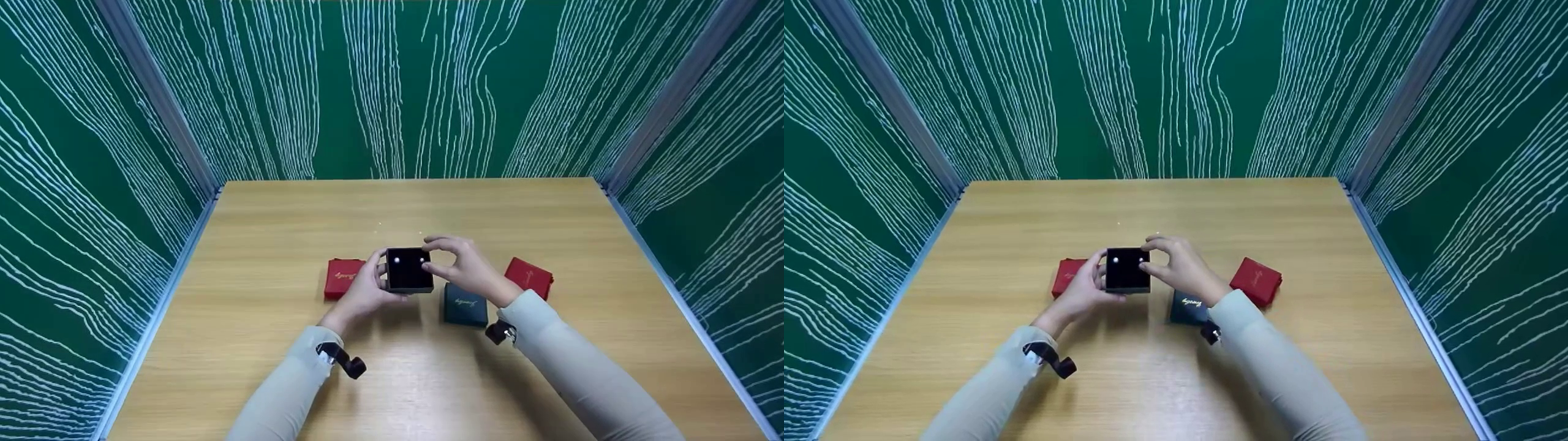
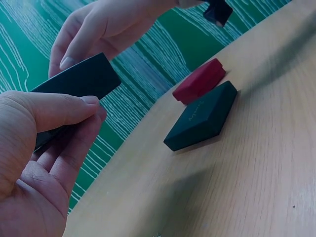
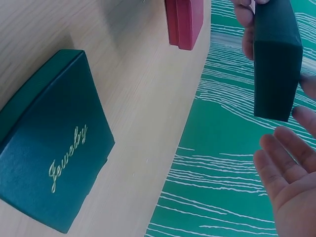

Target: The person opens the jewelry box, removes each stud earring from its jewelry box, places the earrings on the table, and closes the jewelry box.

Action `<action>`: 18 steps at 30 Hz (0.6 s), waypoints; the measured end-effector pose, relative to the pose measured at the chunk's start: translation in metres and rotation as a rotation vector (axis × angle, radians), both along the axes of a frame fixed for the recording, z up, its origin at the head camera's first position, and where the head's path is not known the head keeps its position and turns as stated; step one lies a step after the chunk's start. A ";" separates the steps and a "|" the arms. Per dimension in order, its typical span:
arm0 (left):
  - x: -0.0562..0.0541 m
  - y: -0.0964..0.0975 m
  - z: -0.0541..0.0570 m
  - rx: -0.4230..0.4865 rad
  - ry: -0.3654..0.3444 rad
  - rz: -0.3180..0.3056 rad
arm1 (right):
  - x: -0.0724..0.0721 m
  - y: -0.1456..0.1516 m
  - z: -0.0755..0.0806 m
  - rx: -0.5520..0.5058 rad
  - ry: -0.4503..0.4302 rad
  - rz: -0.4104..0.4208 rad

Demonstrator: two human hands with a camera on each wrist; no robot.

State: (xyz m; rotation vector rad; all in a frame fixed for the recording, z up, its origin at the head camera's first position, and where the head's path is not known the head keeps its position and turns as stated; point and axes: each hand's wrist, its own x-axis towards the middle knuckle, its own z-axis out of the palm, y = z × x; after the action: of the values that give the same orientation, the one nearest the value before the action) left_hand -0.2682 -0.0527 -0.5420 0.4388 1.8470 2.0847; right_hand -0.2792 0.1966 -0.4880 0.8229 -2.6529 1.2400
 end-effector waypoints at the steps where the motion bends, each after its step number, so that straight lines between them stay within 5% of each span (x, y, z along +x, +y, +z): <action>1: 0.000 0.001 0.001 0.003 -0.003 -0.003 | -0.001 -0.001 0.001 -0.010 0.000 0.006; 18: 0.000 0.003 -0.001 0.027 0.005 -0.003 | -0.005 -0.007 0.001 -0.013 0.053 0.046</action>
State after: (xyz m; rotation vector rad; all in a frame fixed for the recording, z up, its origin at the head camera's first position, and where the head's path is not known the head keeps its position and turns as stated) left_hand -0.2687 -0.0497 -0.5431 0.4536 1.8215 2.1103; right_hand -0.2842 0.1898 -0.4868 0.9068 -2.5956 1.2270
